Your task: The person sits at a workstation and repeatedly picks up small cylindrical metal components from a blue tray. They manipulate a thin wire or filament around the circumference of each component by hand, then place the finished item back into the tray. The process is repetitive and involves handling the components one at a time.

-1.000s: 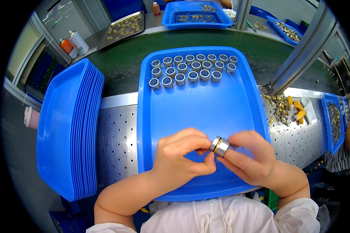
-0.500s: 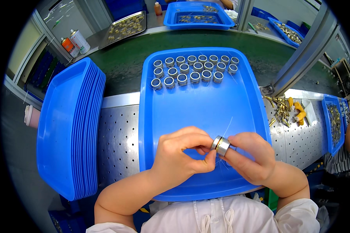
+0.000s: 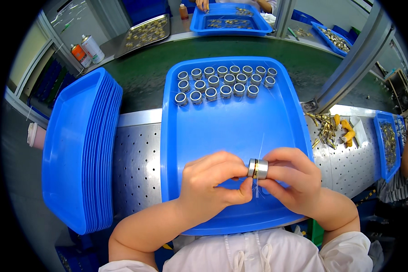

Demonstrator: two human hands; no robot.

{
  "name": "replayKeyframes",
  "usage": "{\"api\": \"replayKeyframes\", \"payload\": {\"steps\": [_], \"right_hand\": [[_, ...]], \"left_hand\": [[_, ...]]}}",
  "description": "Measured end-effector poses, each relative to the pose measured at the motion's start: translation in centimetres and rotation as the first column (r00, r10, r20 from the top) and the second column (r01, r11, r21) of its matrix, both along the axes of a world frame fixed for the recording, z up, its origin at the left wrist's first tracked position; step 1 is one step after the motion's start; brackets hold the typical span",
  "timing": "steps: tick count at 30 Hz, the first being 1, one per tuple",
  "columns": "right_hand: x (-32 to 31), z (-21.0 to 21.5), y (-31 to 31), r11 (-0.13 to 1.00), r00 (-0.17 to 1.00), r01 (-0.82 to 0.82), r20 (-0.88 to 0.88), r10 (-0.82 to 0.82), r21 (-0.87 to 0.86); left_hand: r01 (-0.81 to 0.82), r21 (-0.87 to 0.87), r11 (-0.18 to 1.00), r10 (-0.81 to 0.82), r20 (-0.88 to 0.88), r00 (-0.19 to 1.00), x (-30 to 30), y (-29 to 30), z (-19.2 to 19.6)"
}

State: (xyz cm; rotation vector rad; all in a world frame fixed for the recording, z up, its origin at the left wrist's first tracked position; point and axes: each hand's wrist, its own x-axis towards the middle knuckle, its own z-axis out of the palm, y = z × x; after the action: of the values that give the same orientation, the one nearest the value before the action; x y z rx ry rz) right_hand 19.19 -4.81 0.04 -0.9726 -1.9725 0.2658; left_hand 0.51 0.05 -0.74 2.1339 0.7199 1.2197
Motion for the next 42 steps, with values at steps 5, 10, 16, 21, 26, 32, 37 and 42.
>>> {"api": "replayKeyframes", "payload": {"steps": [5, 10, 16, 21, 26, 32, 37, 42], "right_hand": [[0.2, -0.4, 0.2, 0.994, 0.999, 0.010, 0.044, -0.014, 0.108], [0.7, -0.6, 0.3, 0.976, 0.991, -0.062, 0.126, 0.036, 0.209], [0.8, -0.4, 0.2, 0.962, 0.980, -0.101, 0.192, 0.052, 0.252], [0.3, -0.3, 0.0, 0.975, 0.985, -0.089, 0.162, 0.056, 0.203], [0.5, -0.3, -0.2, 0.977, 0.981, -0.129, 0.163, 0.101, 0.168], [0.0, 0.7, -0.1, 0.988, 0.995, -0.025, -0.102, 0.009, -0.153], [0.3, 0.1, 0.1, 0.995, 0.995, 0.000, -0.096, -0.009, -0.095], [0.4, 0.3, 0.1, 1.000, 1.000, 0.019, -0.011, -0.020, -0.023]], "left_hand": [[0.119, -0.325, 0.938, -0.071, 0.157, 0.985, 0.2, -0.1, 0.0], [0.259, -0.606, 0.752, -0.089, 0.295, 0.951, -0.1, 0.0, 0.2], [0.212, -0.514, 0.831, -0.127, 0.195, 0.973, -0.4, 0.0, 0.3], [0.112, -0.263, 0.958, -0.091, 0.091, 0.992, -0.2, 0.0, 0.0], [0.048, -0.092, 0.995, -0.041, 0.074, 0.996, -0.1, -0.1, -0.1], [-0.032, 0.116, 0.993, 0.030, 0.025, 0.999, -0.1, 0.0, 0.0], [0.053, -0.080, 0.995, -0.047, 0.079, 0.996, 0.0, 0.0, 0.2], [0.192, -0.460, 0.867, -0.115, 0.189, 0.975, -0.2, -0.1, 0.2]]}}
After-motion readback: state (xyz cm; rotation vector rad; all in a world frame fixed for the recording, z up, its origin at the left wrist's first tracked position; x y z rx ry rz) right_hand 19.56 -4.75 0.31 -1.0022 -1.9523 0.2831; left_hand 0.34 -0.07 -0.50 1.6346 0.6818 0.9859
